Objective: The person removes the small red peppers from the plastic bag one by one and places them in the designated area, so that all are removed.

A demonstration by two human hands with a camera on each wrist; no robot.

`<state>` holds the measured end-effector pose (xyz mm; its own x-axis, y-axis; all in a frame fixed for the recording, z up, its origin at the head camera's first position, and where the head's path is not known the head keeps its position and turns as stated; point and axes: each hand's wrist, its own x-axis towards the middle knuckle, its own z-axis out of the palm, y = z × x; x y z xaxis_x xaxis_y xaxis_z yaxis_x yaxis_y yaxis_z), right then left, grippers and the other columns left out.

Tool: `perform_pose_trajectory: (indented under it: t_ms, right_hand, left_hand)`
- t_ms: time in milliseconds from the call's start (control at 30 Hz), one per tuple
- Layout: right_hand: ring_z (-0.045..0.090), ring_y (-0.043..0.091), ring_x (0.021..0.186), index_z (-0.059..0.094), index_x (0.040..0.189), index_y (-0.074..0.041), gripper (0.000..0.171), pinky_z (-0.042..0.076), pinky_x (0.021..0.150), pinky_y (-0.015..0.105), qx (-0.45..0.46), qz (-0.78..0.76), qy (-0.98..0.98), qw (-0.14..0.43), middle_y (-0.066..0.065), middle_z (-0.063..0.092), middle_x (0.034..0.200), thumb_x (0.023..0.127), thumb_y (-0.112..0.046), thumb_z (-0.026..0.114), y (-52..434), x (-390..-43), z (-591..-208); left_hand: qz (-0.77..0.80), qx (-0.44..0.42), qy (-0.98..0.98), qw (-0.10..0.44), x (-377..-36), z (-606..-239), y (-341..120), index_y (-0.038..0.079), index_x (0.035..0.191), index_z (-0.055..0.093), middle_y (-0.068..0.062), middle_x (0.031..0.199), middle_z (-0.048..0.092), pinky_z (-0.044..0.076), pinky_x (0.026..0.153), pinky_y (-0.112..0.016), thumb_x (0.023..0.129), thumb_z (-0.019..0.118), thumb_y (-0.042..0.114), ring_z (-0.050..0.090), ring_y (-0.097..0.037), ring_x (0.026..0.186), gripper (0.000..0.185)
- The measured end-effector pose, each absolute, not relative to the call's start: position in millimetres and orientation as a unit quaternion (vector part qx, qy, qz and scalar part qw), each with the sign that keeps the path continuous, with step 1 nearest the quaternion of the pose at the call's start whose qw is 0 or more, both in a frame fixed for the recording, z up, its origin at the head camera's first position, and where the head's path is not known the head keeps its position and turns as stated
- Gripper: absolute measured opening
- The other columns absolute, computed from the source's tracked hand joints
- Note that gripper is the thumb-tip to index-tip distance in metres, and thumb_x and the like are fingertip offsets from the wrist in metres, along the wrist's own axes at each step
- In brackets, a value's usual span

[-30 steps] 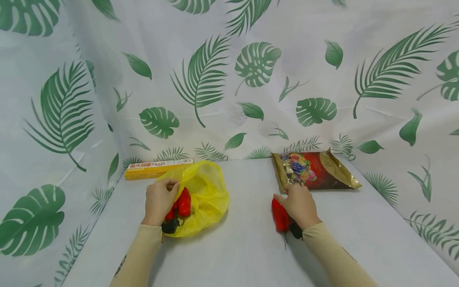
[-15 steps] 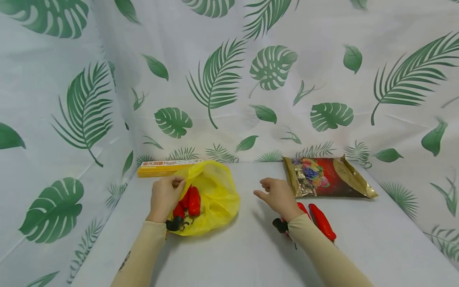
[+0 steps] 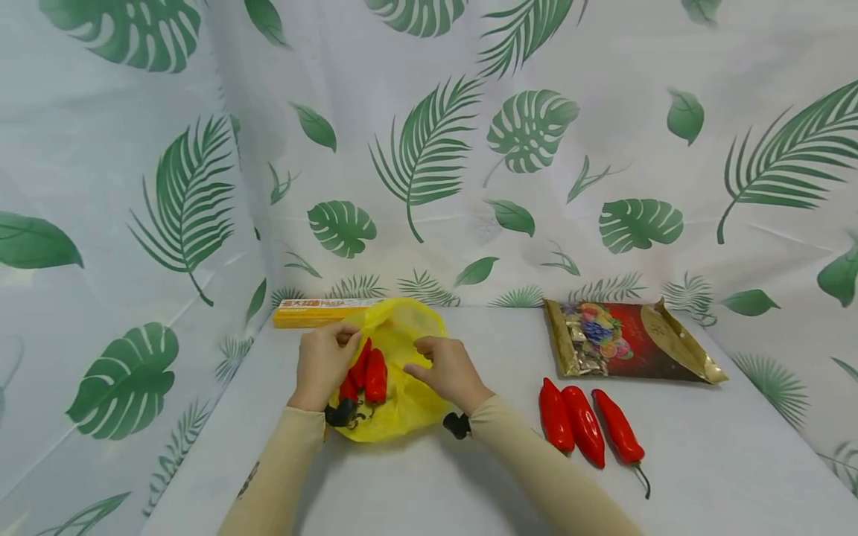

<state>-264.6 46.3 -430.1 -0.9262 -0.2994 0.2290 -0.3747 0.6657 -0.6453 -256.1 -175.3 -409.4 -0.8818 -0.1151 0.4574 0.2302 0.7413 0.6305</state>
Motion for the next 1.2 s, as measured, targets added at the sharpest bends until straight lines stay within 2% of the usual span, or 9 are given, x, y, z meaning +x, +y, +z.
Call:
perform_pose_trajectory:
  t_ms: [300,367,433,500,567,600,800,1033,1200]
  right_hand:
    - [0.073,0.035,0.111,0.072,0.124,0.003,0.046,0.061,0.097,0.048,0.201,0.379,-0.903,0.017,0.019,0.075,0.124,0.089,-0.024,0.083,11,-275,-447]
    - [0.074,0.031,0.099,0.075,0.115,0.003,0.039,0.062,0.091,0.044,0.202,0.375,-0.905,0.012,0.016,0.078,0.111,0.089,-0.024,0.083,5,-277,-449]
    - [0.069,0.023,0.080,0.076,0.101,0.000,0.029,0.060,0.075,0.035,0.198,0.368,-0.908,0.008,0.008,0.076,0.089,0.088,-0.025,0.084,-1,-280,-451]
    - [0.058,0.016,0.064,0.072,0.086,-0.003,0.026,0.050,0.061,0.027,0.192,0.364,-0.911,0.010,0.001,0.063,0.070,0.087,-0.026,0.085,-6,-281,-454]
    - [0.048,0.012,0.056,0.068,0.079,-0.006,0.027,0.041,0.053,0.024,0.182,0.368,-0.912,0.008,-0.004,0.052,0.062,0.087,-0.025,0.085,-11,-281,-457]
    - [0.047,0.011,0.055,0.067,0.079,-0.006,0.028,0.039,0.051,0.023,0.179,0.371,-0.911,0.008,-0.005,0.050,0.061,0.087,-0.026,0.085,-14,-281,-458]
    - [0.055,0.013,0.059,0.067,0.086,-0.007,0.033,0.046,0.054,0.024,0.147,0.376,-0.915,-0.005,-0.001,0.061,0.068,0.085,-0.033,0.087,-32,-286,-475]
    - [0.051,0.012,0.056,0.062,0.076,-0.011,0.038,0.041,0.052,0.022,0.137,0.332,-0.933,-0.001,-0.003,0.055,0.063,0.085,-0.039,0.086,-42,-284,-477]
    - [0.052,0.013,0.059,0.065,0.077,-0.010,0.035,0.044,0.056,0.024,0.142,0.321,-0.936,0.000,-0.002,0.058,0.065,0.085,-0.036,0.086,-45,-285,-471]
  left_hand:
    - [-0.376,-0.041,-0.899,0.220,-258,-411,-163,0.006,0.101,0.081,-0.011,0.090,0.081,0.064,0.069,-0.038,0.095,0.077,0.016,0.077,-0.024,0.079,0.013]
    - [-0.376,-0.041,-0.899,0.221,-258,-410,-162,0.006,0.101,0.081,-0.010,0.091,0.081,0.064,0.069,-0.038,0.095,0.077,0.016,0.077,-0.024,0.079,0.013]
    - [-0.376,-0.041,-0.899,0.222,-258,-410,-161,0.006,0.101,0.082,-0.010,0.090,0.081,0.064,0.069,-0.038,0.095,0.077,0.017,0.077,-0.024,0.079,0.013]
    - [-0.376,-0.042,-0.899,0.223,-258,-411,-161,0.006,0.101,0.082,-0.010,0.091,0.082,0.064,0.069,-0.038,0.095,0.077,0.017,0.078,-0.023,0.079,0.013]
    - [-0.374,-0.038,-0.900,0.221,-257,-412,-162,0.008,0.101,0.082,-0.009,0.090,0.082,0.064,0.069,-0.037,0.095,0.077,0.018,0.077,-0.022,0.079,0.013]
    - [-0.373,-0.036,-0.901,0.220,-256,-412,-163,0.008,0.101,0.082,-0.008,0.090,0.082,0.064,0.069,-0.037,0.095,0.077,0.019,0.077,-0.022,0.079,0.013]
    - [-0.363,-0.026,-0.905,0.222,-250,-414,-171,0.009,0.102,0.083,-0.008,0.090,0.082,0.065,0.072,-0.037,0.094,0.078,0.020,0.077,-0.021,0.080,0.014]
    - [-0.354,-0.031,-0.906,0.229,-248,-414,-177,0.007,0.101,0.082,-0.009,0.090,0.082,0.065,0.071,-0.039,0.094,0.077,0.019,0.077,-0.023,0.080,0.014]
    - [-0.349,-0.027,-0.908,0.232,-248,-413,-178,0.007,0.101,0.082,-0.010,0.090,0.082,0.065,0.069,-0.038,0.094,0.078,0.019,0.078,-0.024,0.080,0.015]
